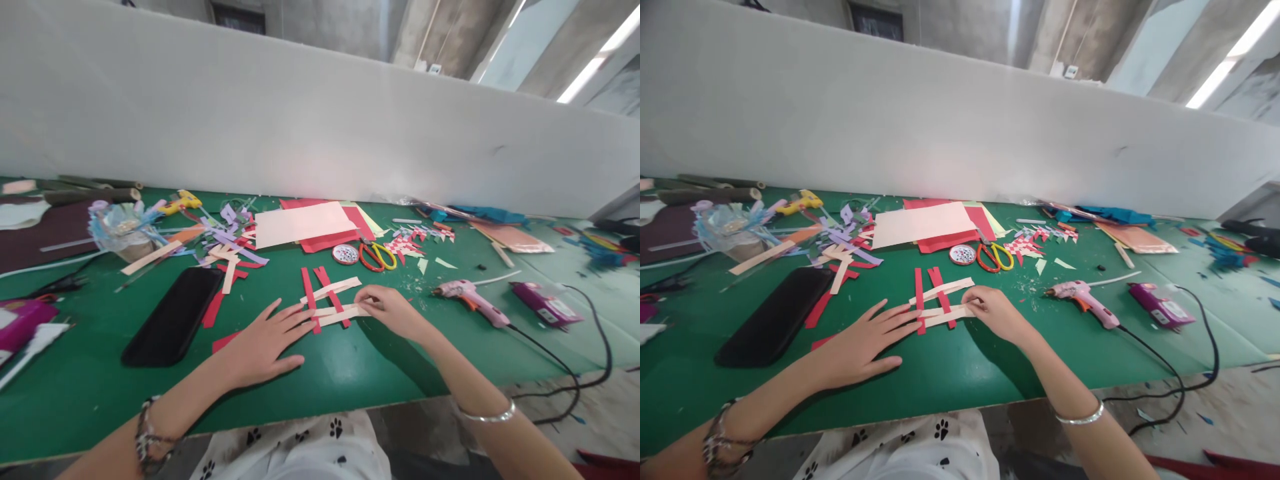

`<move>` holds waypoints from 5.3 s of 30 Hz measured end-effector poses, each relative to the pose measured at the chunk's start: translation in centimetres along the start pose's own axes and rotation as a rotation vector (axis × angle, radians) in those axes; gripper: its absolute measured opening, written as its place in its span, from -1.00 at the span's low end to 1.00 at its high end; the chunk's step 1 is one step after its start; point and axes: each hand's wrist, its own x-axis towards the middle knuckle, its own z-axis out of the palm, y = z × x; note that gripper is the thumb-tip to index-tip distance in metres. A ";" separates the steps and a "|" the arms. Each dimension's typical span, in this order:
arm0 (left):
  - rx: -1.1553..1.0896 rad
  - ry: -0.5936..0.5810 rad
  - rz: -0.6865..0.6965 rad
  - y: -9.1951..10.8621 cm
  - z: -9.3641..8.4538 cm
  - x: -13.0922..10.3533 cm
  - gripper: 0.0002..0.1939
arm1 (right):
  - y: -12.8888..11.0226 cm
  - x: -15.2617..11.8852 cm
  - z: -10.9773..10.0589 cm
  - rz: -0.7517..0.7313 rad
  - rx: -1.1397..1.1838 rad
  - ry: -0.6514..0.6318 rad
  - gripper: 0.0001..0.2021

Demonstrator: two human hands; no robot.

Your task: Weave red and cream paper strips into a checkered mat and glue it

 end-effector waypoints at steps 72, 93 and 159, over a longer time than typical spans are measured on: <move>0.039 0.023 -0.066 3.2 1.0 -0.4 -0.33 | 1.8 -1.1 1.4 0.128 0.073 0.267 -0.85; 0.034 0.066 0.046 2.2 -0.4 -1.0 -0.46 | 1.1 -2.6 1.6 0.018 -0.221 0.258 -0.83; -0.003 0.060 0.088 0.7 0.3 0.3 -0.41 | 2.4 4.1 -2.6 0.093 0.034 -0.145 -0.75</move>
